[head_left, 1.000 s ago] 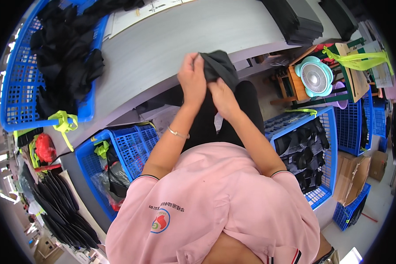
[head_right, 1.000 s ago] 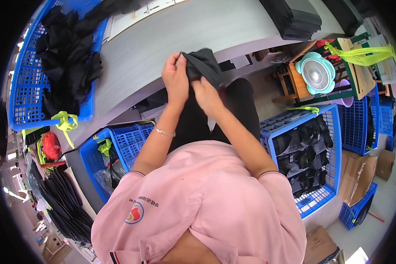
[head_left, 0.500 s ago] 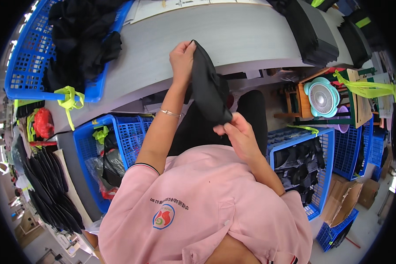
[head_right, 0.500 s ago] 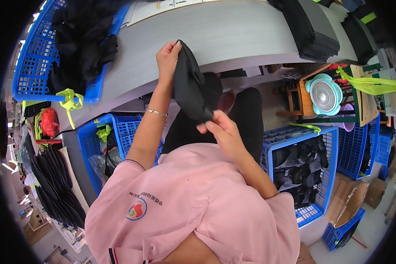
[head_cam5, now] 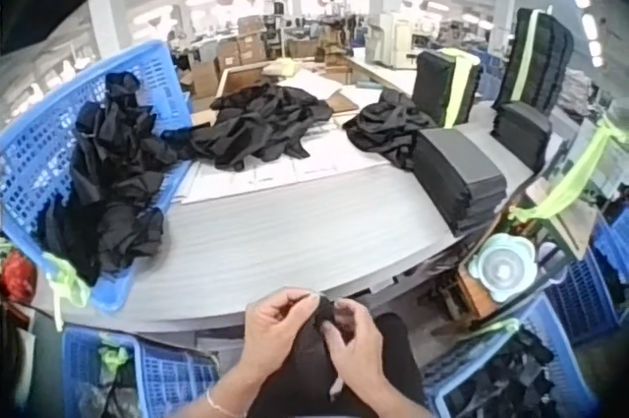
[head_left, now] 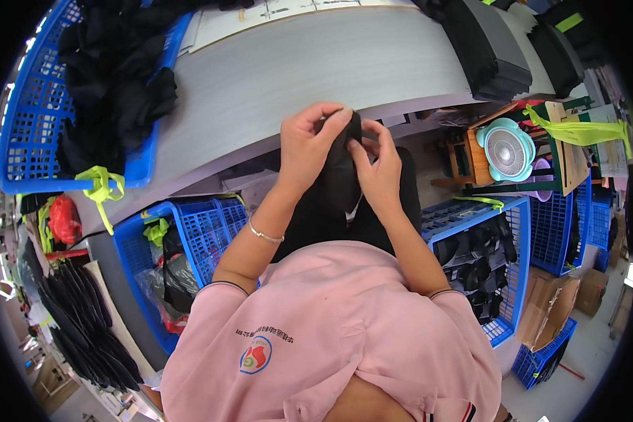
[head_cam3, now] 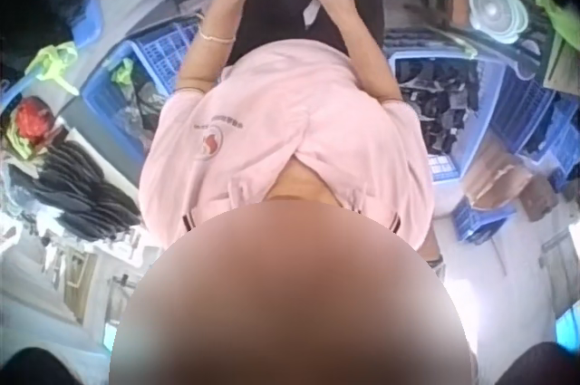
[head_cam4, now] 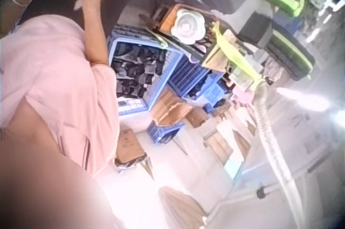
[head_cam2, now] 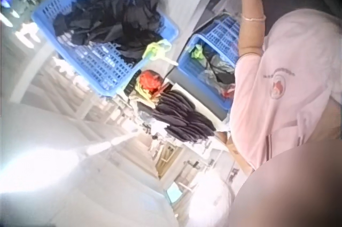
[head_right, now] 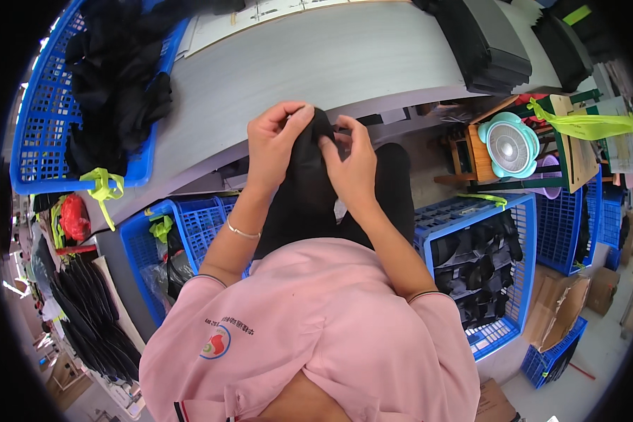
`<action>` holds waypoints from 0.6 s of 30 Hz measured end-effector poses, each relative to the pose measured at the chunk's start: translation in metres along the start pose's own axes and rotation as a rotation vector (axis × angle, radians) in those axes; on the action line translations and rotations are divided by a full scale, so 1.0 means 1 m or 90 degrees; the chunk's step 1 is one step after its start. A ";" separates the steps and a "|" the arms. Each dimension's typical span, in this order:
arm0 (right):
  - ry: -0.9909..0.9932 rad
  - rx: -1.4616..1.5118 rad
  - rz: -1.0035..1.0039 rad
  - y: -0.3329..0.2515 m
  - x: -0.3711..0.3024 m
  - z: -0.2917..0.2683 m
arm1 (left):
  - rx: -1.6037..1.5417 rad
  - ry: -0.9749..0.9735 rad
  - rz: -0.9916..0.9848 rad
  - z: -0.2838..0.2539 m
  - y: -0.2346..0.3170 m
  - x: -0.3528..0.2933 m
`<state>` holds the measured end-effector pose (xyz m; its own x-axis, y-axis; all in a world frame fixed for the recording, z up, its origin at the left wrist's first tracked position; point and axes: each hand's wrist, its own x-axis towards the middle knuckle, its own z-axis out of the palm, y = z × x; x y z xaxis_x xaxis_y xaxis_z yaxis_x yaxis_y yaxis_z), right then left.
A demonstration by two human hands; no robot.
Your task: The recorder is inspecting and sorting black fabric components on a workbench in a manufacturing setting.
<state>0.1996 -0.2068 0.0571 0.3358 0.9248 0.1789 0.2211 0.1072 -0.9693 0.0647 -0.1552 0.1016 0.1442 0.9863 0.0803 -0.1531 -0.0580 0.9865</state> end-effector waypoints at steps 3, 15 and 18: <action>0.096 -0.102 0.015 0.034 0.021 -0.014 | -0.184 0.036 -0.056 -0.021 0.005 -0.002; -0.036 -0.109 0.043 0.005 0.021 -0.007 | -0.053 -0.032 -0.061 -0.015 -0.006 -0.016; -0.189 0.155 0.270 0.016 0.019 -0.044 | -0.162 -0.046 -0.170 -0.044 -0.004 -0.006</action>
<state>0.2502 -0.2036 0.0523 0.0696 0.9643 -0.2554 -0.1062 -0.2474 -0.9631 0.0218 -0.1544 0.0906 0.2799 0.9473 -0.1560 -0.3380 0.2494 0.9075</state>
